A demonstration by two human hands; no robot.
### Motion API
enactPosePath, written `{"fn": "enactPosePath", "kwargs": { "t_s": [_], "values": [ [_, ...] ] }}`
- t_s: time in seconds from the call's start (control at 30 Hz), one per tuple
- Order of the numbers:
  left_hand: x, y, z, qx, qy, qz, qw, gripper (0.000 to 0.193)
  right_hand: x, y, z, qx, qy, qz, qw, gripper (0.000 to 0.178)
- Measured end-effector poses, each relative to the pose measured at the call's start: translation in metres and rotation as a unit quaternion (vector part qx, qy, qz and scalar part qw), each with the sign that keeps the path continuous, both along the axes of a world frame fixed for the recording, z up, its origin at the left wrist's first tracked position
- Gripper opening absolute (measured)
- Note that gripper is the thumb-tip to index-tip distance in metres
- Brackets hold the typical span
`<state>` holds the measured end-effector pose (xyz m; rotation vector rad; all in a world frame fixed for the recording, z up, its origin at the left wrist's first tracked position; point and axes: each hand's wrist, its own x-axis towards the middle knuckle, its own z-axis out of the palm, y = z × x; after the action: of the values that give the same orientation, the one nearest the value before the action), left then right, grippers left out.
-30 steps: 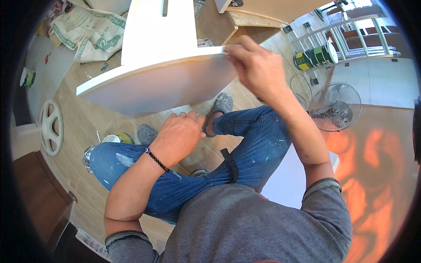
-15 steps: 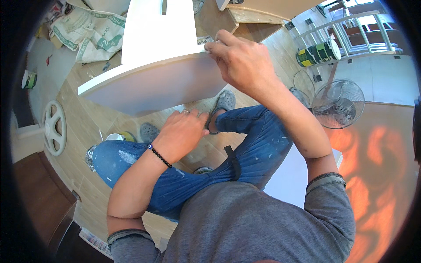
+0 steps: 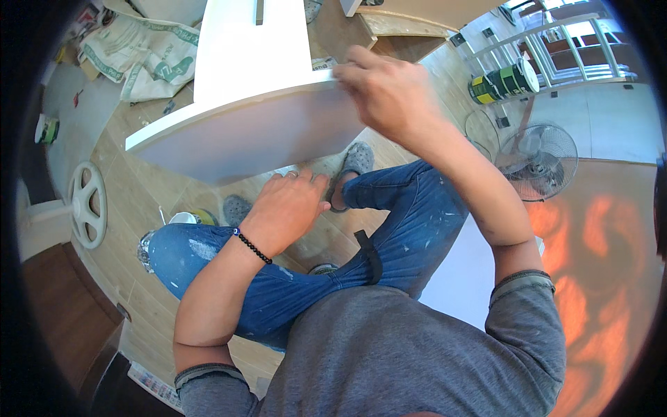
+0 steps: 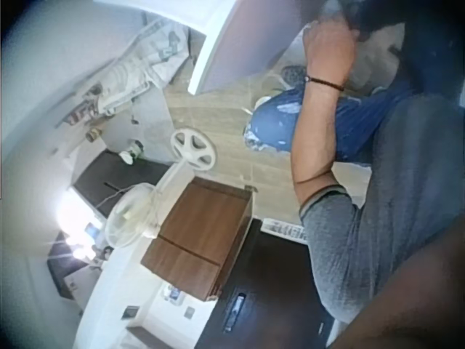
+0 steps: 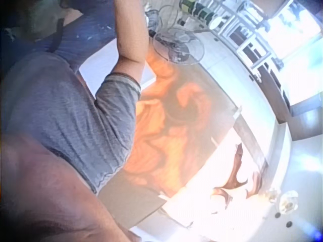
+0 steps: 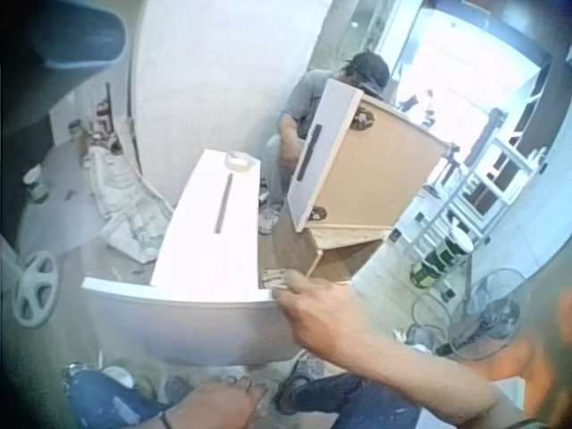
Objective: The person wipes a white wooden drawer front with a cloth, applies paint to the edges with a brush, and then applies a thin edge banding strip to the drawer front. The person then places the drawer front into a larger wooden cabinet frame.
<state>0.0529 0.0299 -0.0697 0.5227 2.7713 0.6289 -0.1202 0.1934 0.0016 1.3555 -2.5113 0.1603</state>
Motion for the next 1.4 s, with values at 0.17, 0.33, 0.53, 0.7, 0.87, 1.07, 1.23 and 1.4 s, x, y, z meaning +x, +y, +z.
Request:
{"fn": "enactPosePath", "kwargs": {
  "t_s": [0.17, 0.33, 0.53, 0.7, 0.87, 1.07, 1.23, 1.4],
  "values": [
    [0.005, -0.004, -0.007, -0.006, 0.016, 0.003, 1.0, 0.039, -0.004, 0.025, 0.013, 0.036, -0.011, -0.043, 0.998, 0.015],
    [0.003, 0.001, -0.003, 0.011, -0.002, -0.002, 1.0, 0.039, 0.003, -0.01, 0.0, 0.017, -0.003, 0.012, 1.0, 0.013],
    [0.003, -0.001, -0.004, -0.001, 0.033, 0.005, 0.999, 0.039, -0.01, 0.042, 0.013, 0.043, 0.017, -0.057, 0.997, 0.015],
    [0.003, 0.001, -0.004, -0.003, -0.013, -0.004, 1.0, 0.041, -0.006, 0.008, -0.002, -0.014, 0.017, 0.018, 1.0, 0.015],
    [-0.003, 0.004, 0.003, 0.014, -0.011, 0.006, 1.0, 0.042, 0.016, -0.043, -0.002, -0.031, -0.02, 0.032, 0.999, 0.009],
    [0.006, -0.005, -0.001, -0.009, -0.011, 0.012, 1.0, 0.043, -0.017, 0.053, 0.003, 0.018, 0.009, -0.105, 0.994, 0.017],
    [0.008, -0.004, -0.002, -0.015, -0.02, 0.004, 1.0, 0.042, -0.01, 0.031, 0.001, 0.006, 0.024, -0.067, 0.997, 0.017],
    [-0.003, 0.004, 0.0, 0.002, -0.005, 0.001, 1.0, 0.044, 0.023, -0.055, -0.009, -0.038, 0.009, 0.027, 0.999, 0.012]
  ]
}}
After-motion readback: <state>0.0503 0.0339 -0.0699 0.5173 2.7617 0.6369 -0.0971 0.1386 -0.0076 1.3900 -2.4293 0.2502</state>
